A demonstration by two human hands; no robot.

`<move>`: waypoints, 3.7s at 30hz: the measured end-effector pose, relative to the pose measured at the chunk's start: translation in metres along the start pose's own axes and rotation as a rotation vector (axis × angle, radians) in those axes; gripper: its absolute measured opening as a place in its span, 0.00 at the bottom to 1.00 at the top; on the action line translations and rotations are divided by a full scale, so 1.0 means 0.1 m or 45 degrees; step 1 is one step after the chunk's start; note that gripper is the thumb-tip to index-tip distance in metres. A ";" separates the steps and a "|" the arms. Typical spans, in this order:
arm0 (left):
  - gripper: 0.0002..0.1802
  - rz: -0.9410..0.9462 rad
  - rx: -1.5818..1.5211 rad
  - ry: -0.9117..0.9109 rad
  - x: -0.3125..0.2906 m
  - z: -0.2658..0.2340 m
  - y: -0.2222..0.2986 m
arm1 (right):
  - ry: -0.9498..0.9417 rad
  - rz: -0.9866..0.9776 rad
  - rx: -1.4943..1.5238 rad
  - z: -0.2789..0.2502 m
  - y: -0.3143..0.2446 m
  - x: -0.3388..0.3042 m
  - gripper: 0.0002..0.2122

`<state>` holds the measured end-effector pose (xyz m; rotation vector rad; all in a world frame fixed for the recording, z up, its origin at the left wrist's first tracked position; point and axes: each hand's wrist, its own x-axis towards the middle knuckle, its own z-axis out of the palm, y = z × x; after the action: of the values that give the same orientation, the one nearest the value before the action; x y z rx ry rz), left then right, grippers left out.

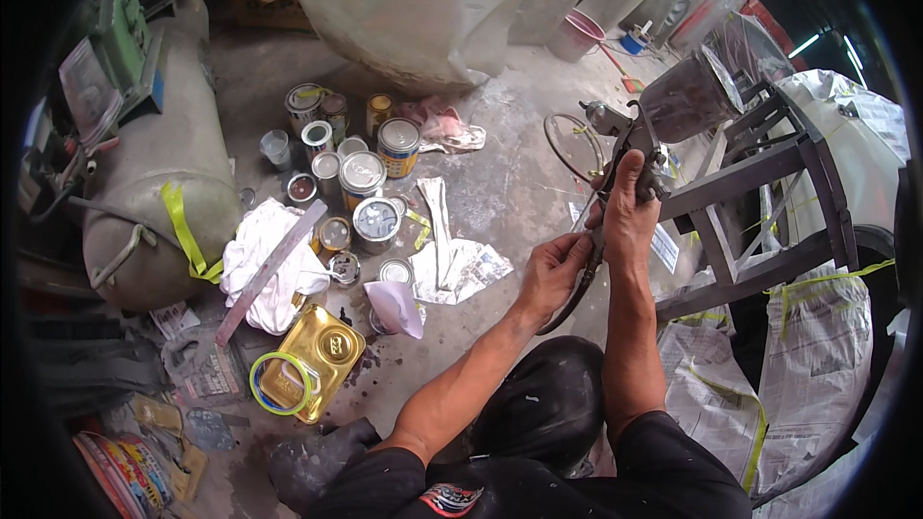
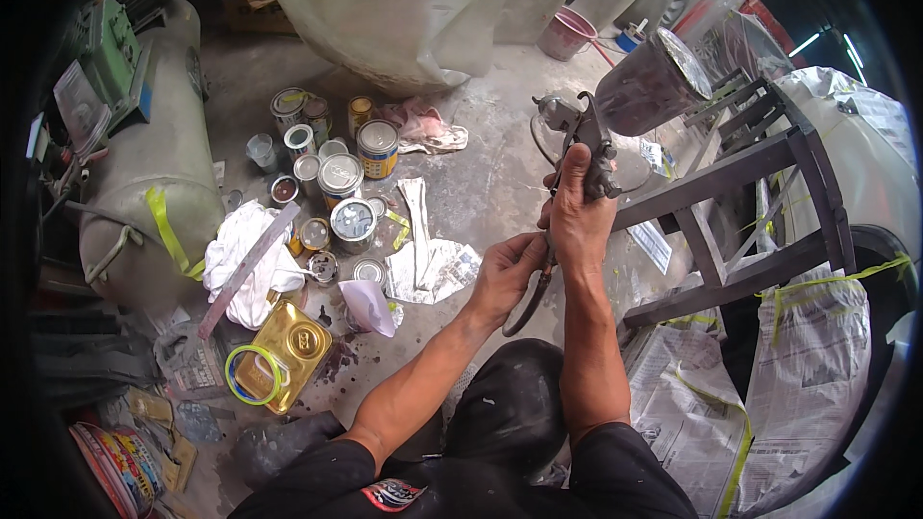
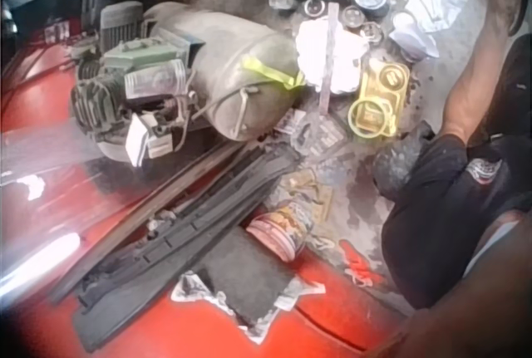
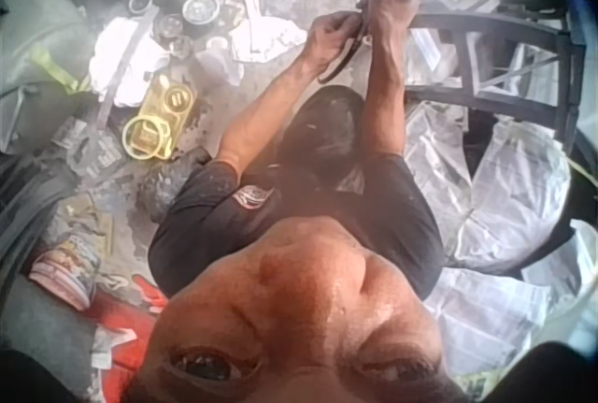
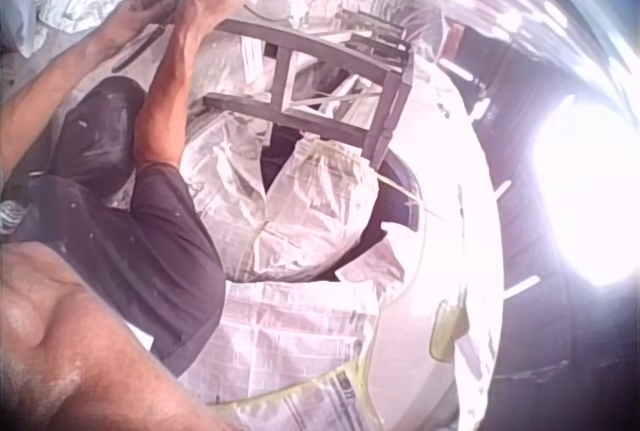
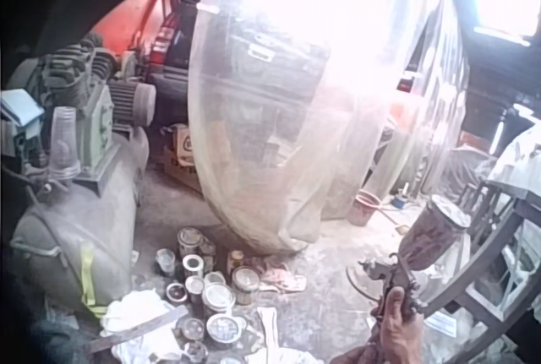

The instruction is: The person cleans a paint sprayer by pouring a solvent into its cup and wiping the exterior with a cloth. They then wipe a long metal tool and place it in a backpack. Finally, they pick up and inspect a black mesh object.

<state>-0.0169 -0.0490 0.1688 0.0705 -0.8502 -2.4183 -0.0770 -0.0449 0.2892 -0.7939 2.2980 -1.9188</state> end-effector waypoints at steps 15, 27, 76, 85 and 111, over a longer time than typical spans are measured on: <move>0.15 -0.025 -0.029 0.029 0.00 0.00 0.02 | 0.011 0.063 0.034 -0.03 0.01 0.02 0.28; 0.15 -0.036 0.042 0.016 -0.01 -0.05 -0.04 | -0.002 -0.003 0.000 0.02 0.06 0.03 0.30; 0.18 -0.235 2.554 0.454 -1.38 -1.37 2.43 | -1.208 0.330 -0.724 0.30 3.11 -1.32 0.36; 0.16 -0.284 2.455 0.903 -2.09 -1.33 2.71 | -1.494 -0.084 -1.117 0.43 2.55 -1.41 0.22; 0.17 -0.189 2.722 0.358 -1.63 -1.02 2.41 | -0.052 0.449 -0.042 1.25 3.22 -0.44 0.28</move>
<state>0.2628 -0.1726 0.2081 1.1389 -2.6847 -0.4817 -0.1087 -0.1082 -0.0521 -0.3897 2.2649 -1.6982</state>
